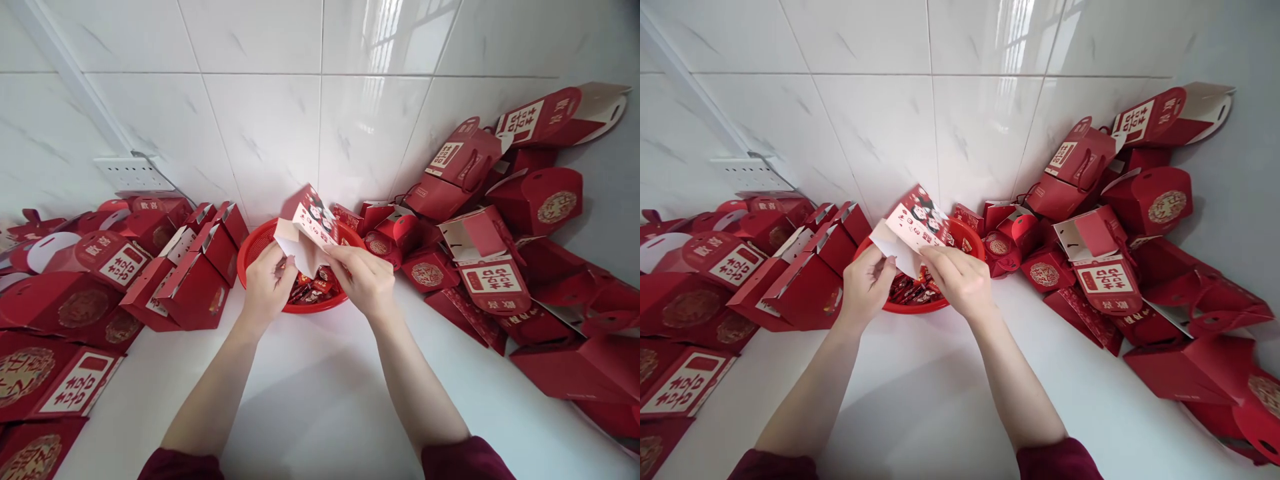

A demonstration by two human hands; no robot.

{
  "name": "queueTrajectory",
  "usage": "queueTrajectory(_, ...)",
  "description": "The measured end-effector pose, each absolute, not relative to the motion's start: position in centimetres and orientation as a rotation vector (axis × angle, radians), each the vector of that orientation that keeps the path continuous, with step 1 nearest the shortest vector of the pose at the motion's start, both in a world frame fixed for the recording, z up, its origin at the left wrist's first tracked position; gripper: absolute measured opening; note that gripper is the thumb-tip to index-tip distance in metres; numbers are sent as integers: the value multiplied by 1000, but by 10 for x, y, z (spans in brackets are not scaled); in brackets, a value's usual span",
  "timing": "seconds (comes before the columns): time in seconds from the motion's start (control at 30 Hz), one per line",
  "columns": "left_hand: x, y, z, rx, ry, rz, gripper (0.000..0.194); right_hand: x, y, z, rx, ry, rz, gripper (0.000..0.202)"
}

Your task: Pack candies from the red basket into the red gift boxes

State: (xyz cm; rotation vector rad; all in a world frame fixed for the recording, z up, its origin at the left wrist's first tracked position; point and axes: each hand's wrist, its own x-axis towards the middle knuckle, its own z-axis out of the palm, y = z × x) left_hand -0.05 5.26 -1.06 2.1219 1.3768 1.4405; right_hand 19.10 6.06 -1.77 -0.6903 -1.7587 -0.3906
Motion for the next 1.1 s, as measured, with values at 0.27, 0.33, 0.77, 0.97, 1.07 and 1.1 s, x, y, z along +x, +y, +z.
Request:
queueTrajectory(0.27, -35, 90, -43, 3007, 1451, 1653, 25, 197, 80, -29, -967, -1794, -355, 26)
queueTrajectory(0.33, -35, 91, -43, 3006, 1495, 1650, 22, 197, 83, -32, -1022, -1801, -354, 22)
queueTrajectory(0.77, -27, 82, -27, 2783, 1510, 1695, 24, 200, 74, -24, -923, -1874, -136, 16)
queueTrajectory(0.97, -18, 38, 16, 2643, 1037, 2051, 20, 207, 46, -5, -658, -1511, 404, 13)
queueTrajectory(1.07, -17, 17, 33, 2466, 1002, 2258, 17, 213, 39, 2, -598, -1396, 667, 18)
queueTrajectory(1.1, -18, 10, 38, 2426, 992, 2271, 17, 215, 38, 3, -578, -1408, 747, 18)
